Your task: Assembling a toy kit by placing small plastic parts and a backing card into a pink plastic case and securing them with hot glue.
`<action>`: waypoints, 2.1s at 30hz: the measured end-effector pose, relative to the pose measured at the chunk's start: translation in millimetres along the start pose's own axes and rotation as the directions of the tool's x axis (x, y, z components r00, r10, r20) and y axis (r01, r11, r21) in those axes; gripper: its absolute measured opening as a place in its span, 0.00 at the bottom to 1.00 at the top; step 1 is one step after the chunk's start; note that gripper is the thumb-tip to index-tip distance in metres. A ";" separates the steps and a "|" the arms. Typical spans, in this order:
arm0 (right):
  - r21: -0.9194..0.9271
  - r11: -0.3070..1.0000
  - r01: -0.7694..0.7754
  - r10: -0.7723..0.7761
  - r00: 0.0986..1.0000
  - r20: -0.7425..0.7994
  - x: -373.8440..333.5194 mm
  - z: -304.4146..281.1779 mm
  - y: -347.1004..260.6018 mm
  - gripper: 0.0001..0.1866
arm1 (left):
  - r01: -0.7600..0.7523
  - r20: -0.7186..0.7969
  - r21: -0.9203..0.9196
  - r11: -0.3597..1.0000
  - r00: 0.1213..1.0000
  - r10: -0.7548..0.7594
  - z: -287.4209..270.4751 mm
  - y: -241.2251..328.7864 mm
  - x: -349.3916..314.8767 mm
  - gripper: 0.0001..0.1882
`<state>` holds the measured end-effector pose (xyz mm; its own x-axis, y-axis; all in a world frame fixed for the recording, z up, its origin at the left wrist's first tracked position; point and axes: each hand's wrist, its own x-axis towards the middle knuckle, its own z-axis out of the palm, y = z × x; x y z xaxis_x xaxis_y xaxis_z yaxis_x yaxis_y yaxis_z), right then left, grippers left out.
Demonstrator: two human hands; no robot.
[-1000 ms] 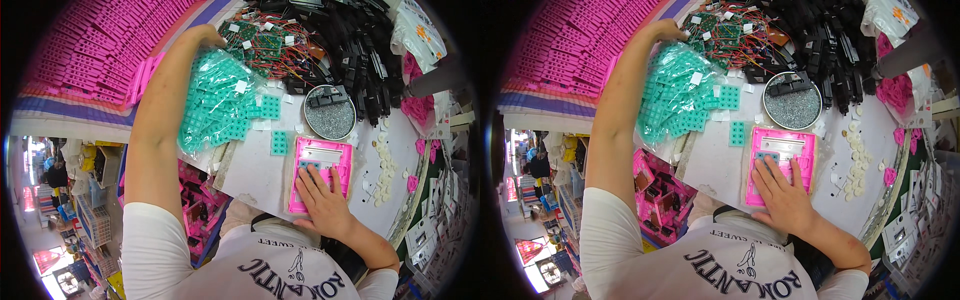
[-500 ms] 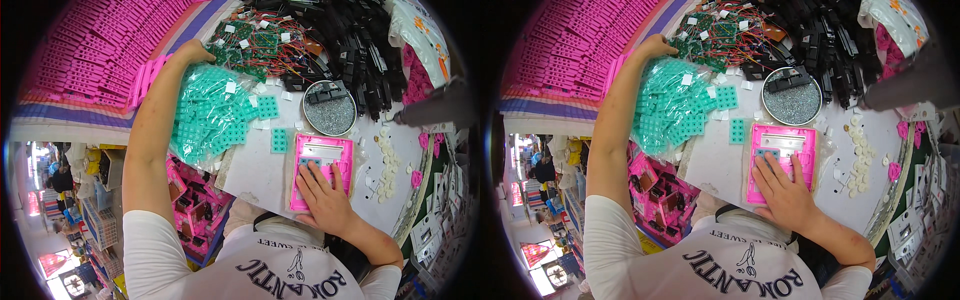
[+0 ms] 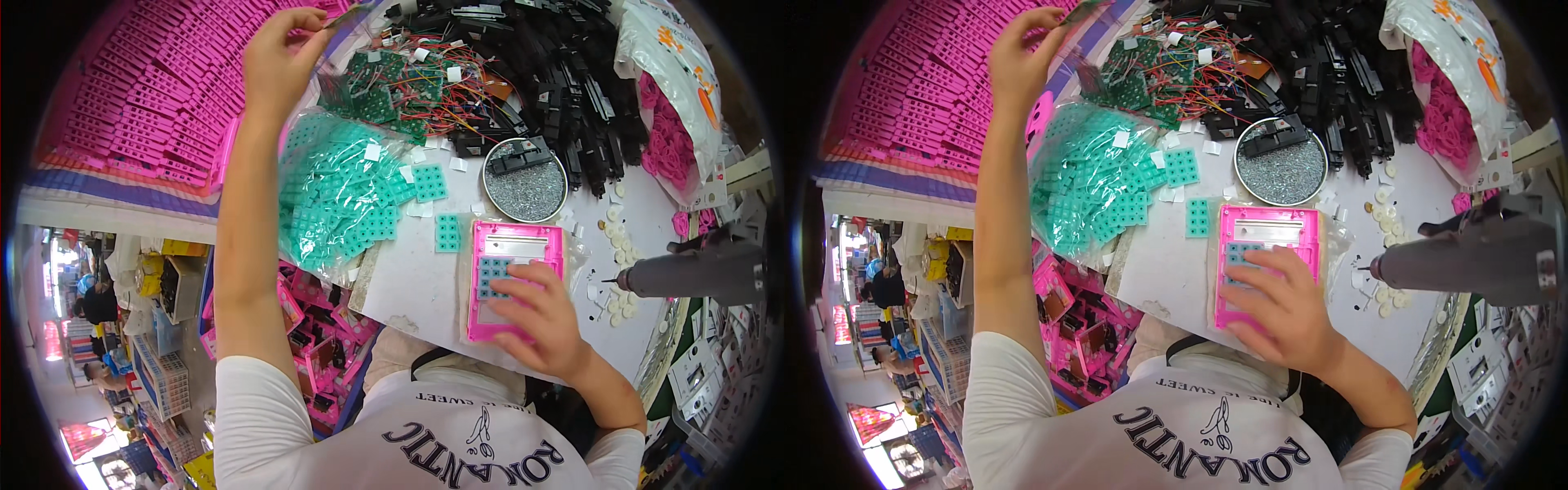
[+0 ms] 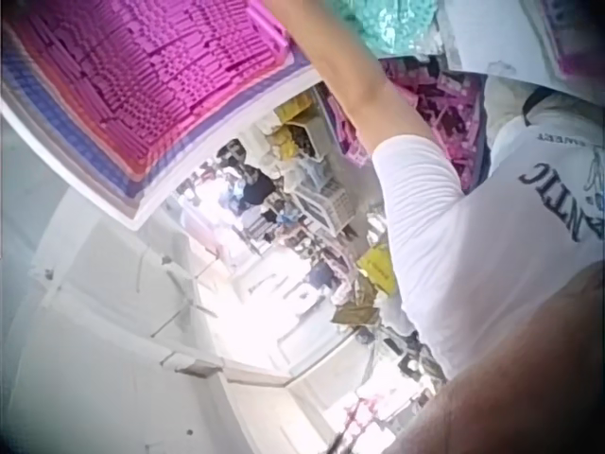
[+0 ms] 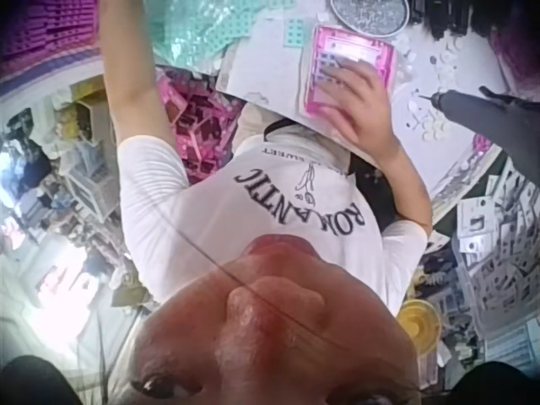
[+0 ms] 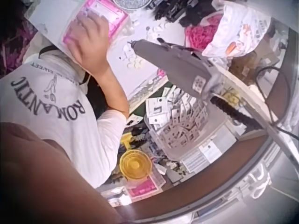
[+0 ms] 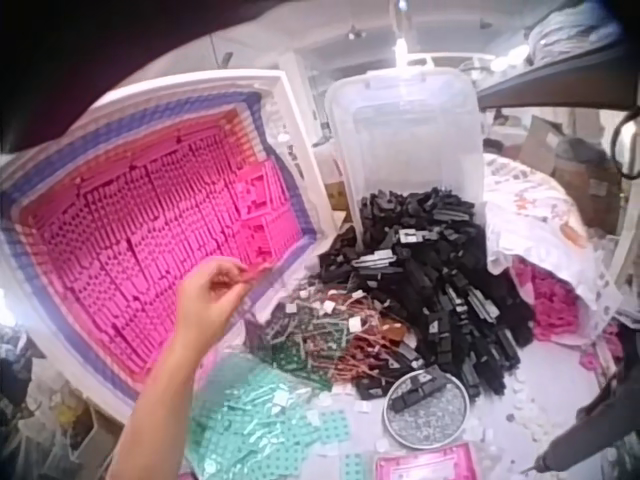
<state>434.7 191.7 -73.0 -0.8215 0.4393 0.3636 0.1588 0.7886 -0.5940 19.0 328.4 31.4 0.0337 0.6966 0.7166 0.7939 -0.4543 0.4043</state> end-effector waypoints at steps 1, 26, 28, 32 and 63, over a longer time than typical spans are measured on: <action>0.096 0.995 0.012 -0.005 0.997 -0.078 1.8 -8.1 2.0 0.32 | -0.175 -0.135 0.071 0.982 0.974 0.183 5.6 34.6 -8.7 0.06; 0.874 0.406 -0.266 0.589 0.807 -0.028 26.3 -18.1 -13.1 0.15 | 0.524 0.833 -0.530 -0.667 0.469 -0.295 71.4 217.4 -196.5 0.22; 0.882 0.435 -0.179 0.646 0.744 -0.168 21.1 -2.2 -19.3 0.14 | 0.570 0.927 -0.337 -0.749 0.339 -0.158 76.4 220.2 -212.0 0.19; 0.821 0.520 -0.238 0.650 0.734 -0.199 5.5 -15.6 -7.7 0.13 | 0.724 0.854 -0.063 0.687 0.396 -0.339 43.6 226.9 -202.8 0.16; 0.927 0.314 0.206 0.563 0.745 -0.357 5.4 36.7 -20.0 0.09 | 0.598 0.770 -0.631 -0.494 0.407 -0.492 60.0 222.6 -205.3 0.23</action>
<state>407.0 162.5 -85.5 -0.3274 0.9250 0.1929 -0.6271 -0.0600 -0.7766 225.2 117.6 -59.8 0.0910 0.9342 -0.3449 -0.7550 0.2905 0.5878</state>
